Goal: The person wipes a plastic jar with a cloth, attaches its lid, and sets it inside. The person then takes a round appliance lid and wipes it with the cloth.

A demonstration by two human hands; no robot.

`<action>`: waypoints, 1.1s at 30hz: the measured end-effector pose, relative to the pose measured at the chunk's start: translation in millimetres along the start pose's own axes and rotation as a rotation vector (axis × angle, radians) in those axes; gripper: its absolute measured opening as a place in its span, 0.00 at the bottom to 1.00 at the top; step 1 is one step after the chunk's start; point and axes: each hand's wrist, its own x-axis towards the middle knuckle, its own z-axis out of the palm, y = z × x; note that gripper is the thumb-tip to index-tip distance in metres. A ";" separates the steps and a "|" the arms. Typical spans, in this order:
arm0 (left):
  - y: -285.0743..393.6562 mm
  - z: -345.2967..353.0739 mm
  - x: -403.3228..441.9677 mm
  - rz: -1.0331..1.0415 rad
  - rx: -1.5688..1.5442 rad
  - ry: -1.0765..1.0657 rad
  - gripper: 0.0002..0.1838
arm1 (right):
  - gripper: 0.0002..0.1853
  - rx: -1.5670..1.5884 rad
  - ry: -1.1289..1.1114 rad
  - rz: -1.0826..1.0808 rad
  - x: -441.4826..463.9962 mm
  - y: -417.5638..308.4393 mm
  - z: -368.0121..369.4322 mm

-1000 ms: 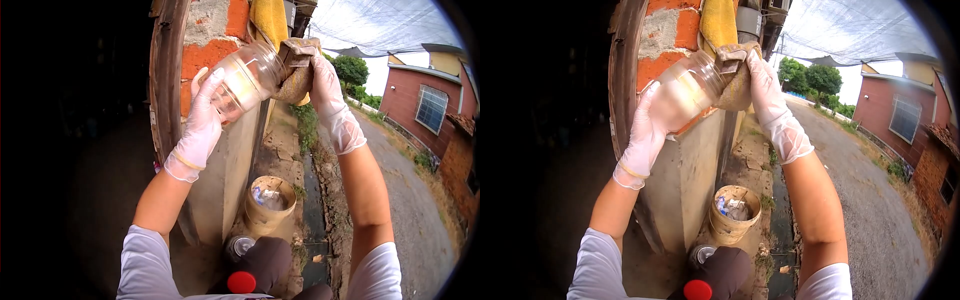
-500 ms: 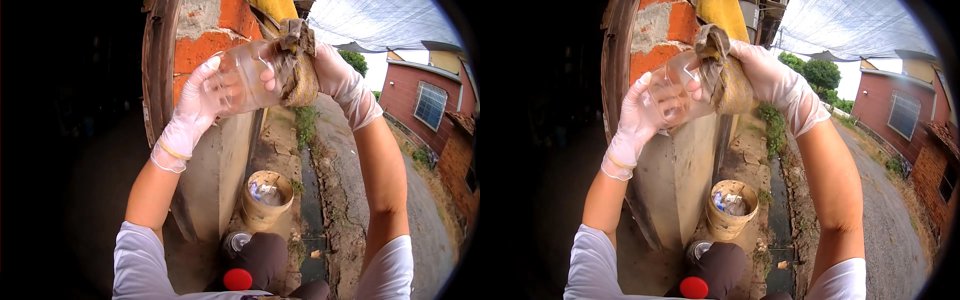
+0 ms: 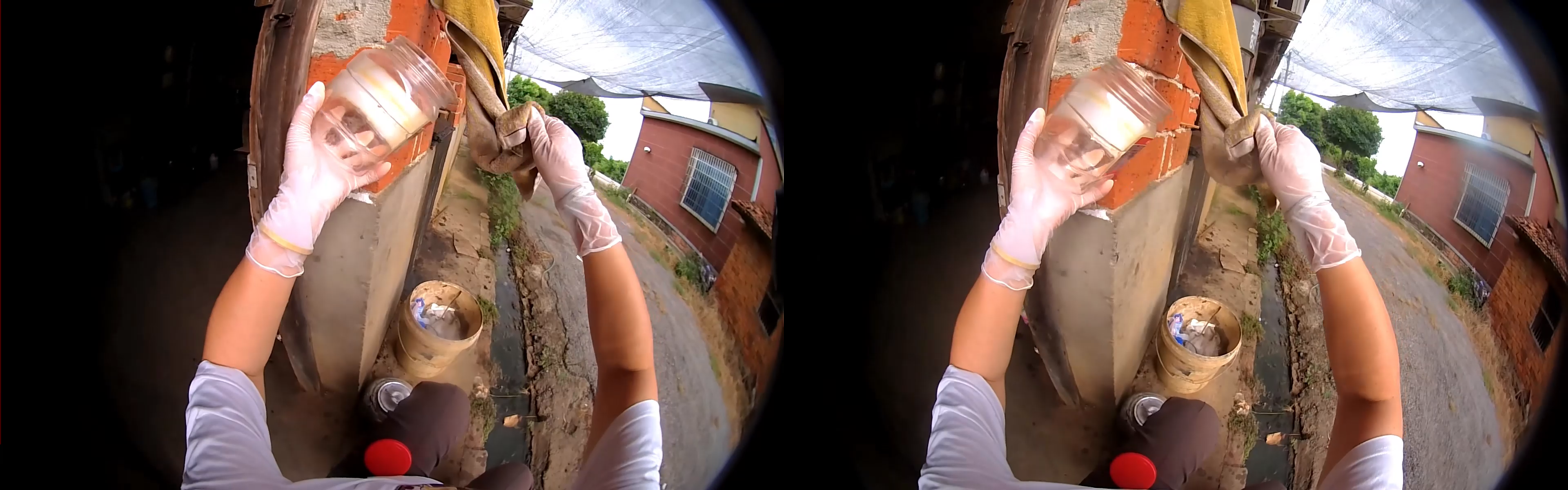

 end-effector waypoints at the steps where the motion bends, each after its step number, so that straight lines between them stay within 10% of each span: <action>1: -0.1 4.4 -2.7 0.006 -0.021 0.028 0.45 | 0.25 0.203 -0.068 0.081 -5.4 1.0 5.1; 6: -14.0 10.3 -8.2 0.050 -0.027 0.034 0.46 | 0.22 0.883 -0.122 0.380 -36.7 -29.5 31.2; 10: -38.8 15.4 -3.9 0.216 0.017 0.036 0.41 | 0.15 1.012 0.002 0.030 -73.8 -81.5 55.8; 13: -49.4 17.6 -4.4 0.300 0.127 0.070 0.34 | 0.20 0.449 0.252 -0.510 -81.2 -79.7 68.4; 17: -55.3 10.9 1.9 0.233 -0.077 -0.120 0.35 | 0.27 0.169 0.328 -0.613 -82.1 -89.9 72.4; 28: -85.9 21.3 -15.8 0.070 -0.488 -0.079 0.43 | 0.22 1.118 0.287 -0.007 -81.1 -84.9 118.4; 33: -78.5 21.6 -11.2 0.071 -0.508 -0.108 0.50 | 0.21 1.082 0.170 -0.044 -92.4 -84.4 109.9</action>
